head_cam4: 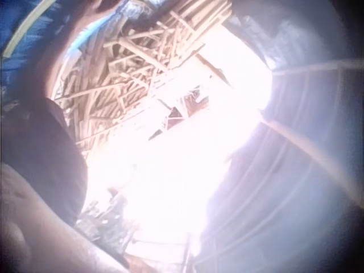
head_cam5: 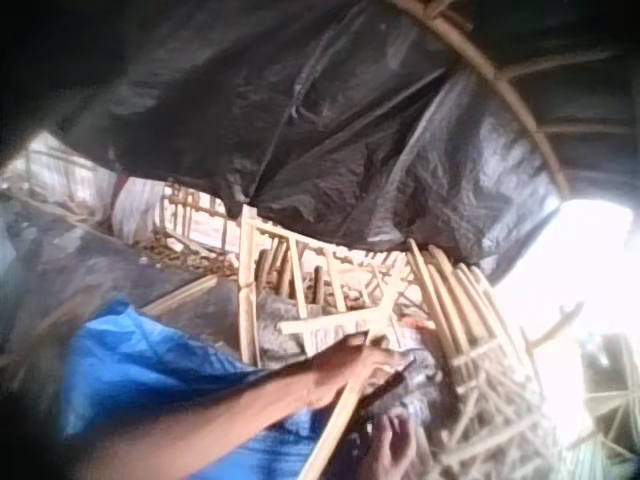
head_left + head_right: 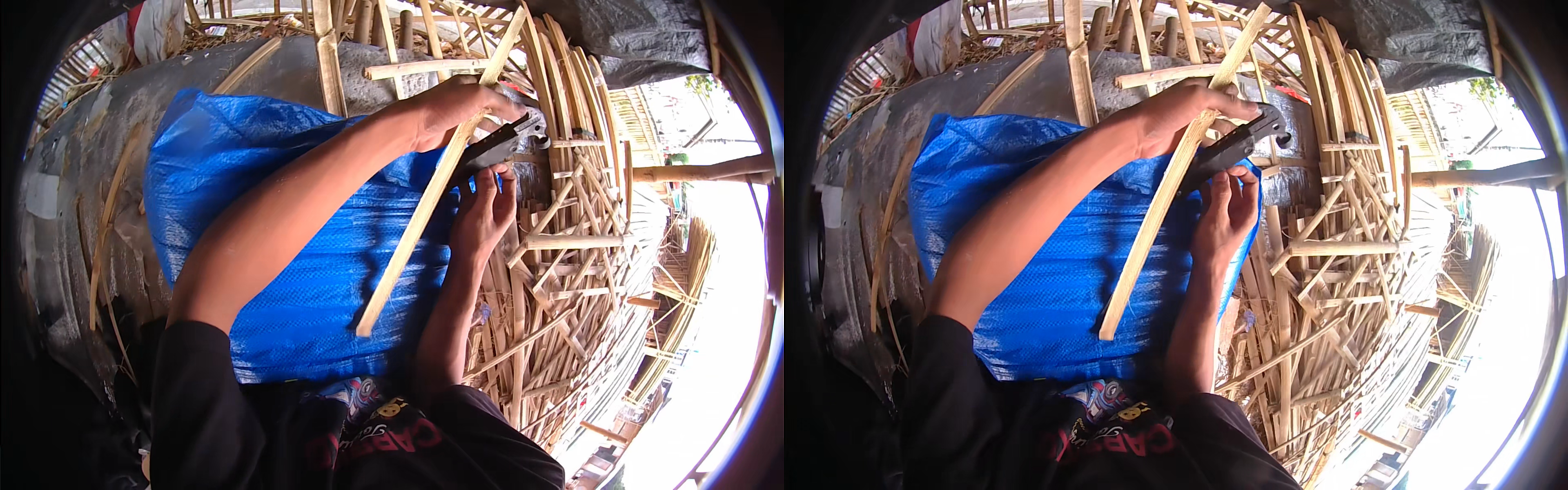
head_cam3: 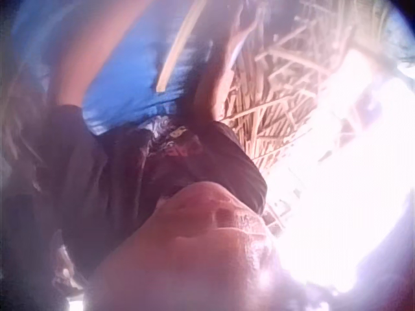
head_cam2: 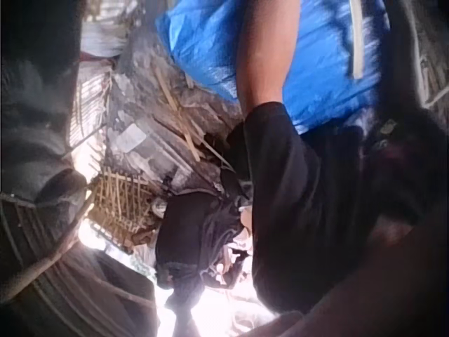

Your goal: The person constructs a wooden lattice structure by aligning bamboo strips and securing them with a tool, then uses a utility knife to whittle and shape a separate wooden strip.

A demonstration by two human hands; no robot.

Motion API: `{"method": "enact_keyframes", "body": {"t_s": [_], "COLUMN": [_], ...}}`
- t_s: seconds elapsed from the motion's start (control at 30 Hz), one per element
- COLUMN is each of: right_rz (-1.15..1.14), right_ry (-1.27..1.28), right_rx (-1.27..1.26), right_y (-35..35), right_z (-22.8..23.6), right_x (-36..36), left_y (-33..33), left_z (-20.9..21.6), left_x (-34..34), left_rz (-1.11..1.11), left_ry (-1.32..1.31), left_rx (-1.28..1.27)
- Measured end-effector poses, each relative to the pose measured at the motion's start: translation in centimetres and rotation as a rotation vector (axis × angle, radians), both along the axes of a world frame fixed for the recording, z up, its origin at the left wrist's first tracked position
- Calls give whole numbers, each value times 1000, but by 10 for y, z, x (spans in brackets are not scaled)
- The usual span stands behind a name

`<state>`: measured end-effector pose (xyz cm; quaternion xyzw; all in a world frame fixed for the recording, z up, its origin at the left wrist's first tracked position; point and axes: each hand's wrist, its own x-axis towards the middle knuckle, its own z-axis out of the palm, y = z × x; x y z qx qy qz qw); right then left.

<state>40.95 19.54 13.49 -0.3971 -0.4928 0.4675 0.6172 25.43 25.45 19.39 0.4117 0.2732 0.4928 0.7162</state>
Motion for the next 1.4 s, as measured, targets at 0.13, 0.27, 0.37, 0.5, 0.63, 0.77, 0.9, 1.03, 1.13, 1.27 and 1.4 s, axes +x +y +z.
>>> {"method": "enact_keyframes", "body": {"t_s": [0.13, 0.27, 0.37, 0.5, 0.63, 0.77, 0.9, 1.03, 1.13, 1.27, 1.4], "right_rz": [-37, -45, -176, -86, -135, -183, -186, -206, -205, -214, -212], "right_ry": [10, -124, -392, -640, -726, -780, -808, -794, -730, -749, -781], "right_rx": [42, 53, -19, -137, -32, 15, 12, 61, 133, 92, 90], "right_y": [-2, -5, -5, -7, -4, -6, -7, -5, -4, -4, -4], "right_z": [7, -1, -3, 4, -2, 1, 4, 1, -6, -3, -4], "right_x": [-1, -6, -12, -7, -3, -6, -6, -7, -7, -5, -5], "left_y": [0, -1, -4, -5, -6, -3, -3, -3, -3, -2, -4], "left_z": [-7, -27, -35, -37, -38, -46, -48, -51, -53, -53, -52], "left_x": [16, 30, 32, 32, 35, 35, 35, 35, 33, 35, 35], "left_rz": [181, 271, 393, 325, 280, 290, 272, 286, 303, 282, 326], "left_ry": [134, -141, -112, -176, -127, -179, -219, -223, -196, -202, -199], "left_rx": [110, 50, 71, 60, 65, 6, -7, -4, -27, -7, -15]}}
